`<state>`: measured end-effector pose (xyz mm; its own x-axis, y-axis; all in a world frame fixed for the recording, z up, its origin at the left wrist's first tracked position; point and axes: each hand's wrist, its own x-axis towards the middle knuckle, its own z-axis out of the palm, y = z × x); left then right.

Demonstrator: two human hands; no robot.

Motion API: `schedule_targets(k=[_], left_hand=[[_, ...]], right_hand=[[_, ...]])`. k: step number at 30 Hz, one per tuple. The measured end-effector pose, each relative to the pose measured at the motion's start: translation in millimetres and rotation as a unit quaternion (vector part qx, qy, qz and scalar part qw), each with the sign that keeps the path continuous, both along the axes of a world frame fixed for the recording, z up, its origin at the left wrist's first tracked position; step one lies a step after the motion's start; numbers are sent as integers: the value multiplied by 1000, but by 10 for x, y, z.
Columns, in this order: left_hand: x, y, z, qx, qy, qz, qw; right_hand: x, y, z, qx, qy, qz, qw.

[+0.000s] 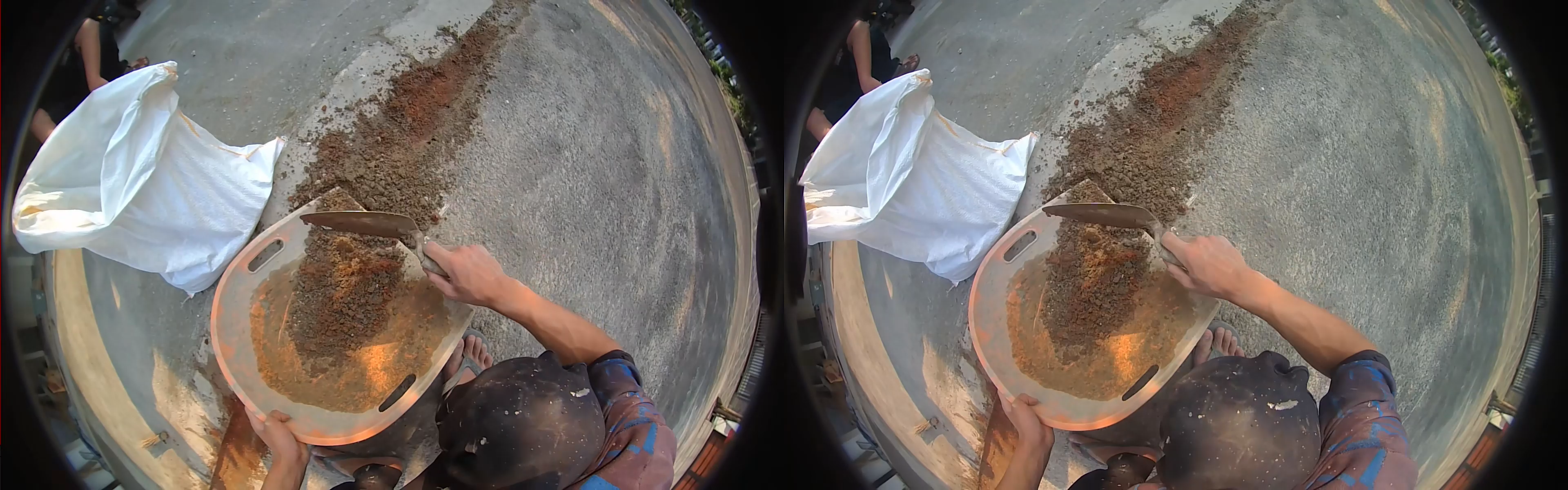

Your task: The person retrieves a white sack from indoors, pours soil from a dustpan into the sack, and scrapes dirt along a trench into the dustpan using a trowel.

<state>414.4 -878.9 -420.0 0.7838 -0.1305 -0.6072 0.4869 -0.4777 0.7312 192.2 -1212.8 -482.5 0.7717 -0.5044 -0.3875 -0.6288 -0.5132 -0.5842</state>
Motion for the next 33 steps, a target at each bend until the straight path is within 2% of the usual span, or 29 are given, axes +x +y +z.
schedule_targets(k=[1,3,4,5,6,8,10,13,16,19,21,23,25,27,28,30,33], left_hand=[[-13,-18,15,1,2,2,1000],[-38,-70,43,-8,9,17,1000],[-36,-49,23,-9,9,16,1000],[-30,-6,-1,-5,1,12,1000],[-25,6,-7,0,-7,9,1000],[-58,-22,17,7,-16,11,1000],[-58,-25,1,12,-22,14,1000],[-11,40,-25,19,-12,-7,1000],[-3,-6,29,11,9,27,1000],[17,69,-2,26,22,22,999],[3,56,13,12,19,30,999],[8,20,32,15,24,31,999],[7,21,54,22,28,33,999],[13,13,65,9,42,35,998],[-8,29,77,7,43,35,998],[-26,7,42,-4,37,38,999],[-20,100,-28,-26,22,39,999]], right_hand=[[-13,-6,-37,1,2,2,1000],[-31,-38,-121,5,-66,-117,991],[-4,-109,-136,4,-67,-118,991],[77,-240,-133,156,-135,-267,941],[170,-380,-124,301,-196,-401,843],[380,-661,-9,418,-309,-549,655],[559,-974,-261,482,-400,-577,524],[953,-1166,-382,449,-427,-599,508],[1228,-1249,-515,473,-394,-606,504],[1460,-1306,-684,438,-381,-639,504],[1600,-1422,-821,441,-417,-657,448],[1655,-1571,-925,427,-418,-660,455],[1522,-1882,-1166,431,-424,-612,509],[1351,-2272,-1241,450,-410,-597,522],[1239,-2453,-1299,448,-411,-597,524],[1010,-2732,-1333,548,-417,-532,493],[899,-2652,-1274,521,-426,-532,514]])
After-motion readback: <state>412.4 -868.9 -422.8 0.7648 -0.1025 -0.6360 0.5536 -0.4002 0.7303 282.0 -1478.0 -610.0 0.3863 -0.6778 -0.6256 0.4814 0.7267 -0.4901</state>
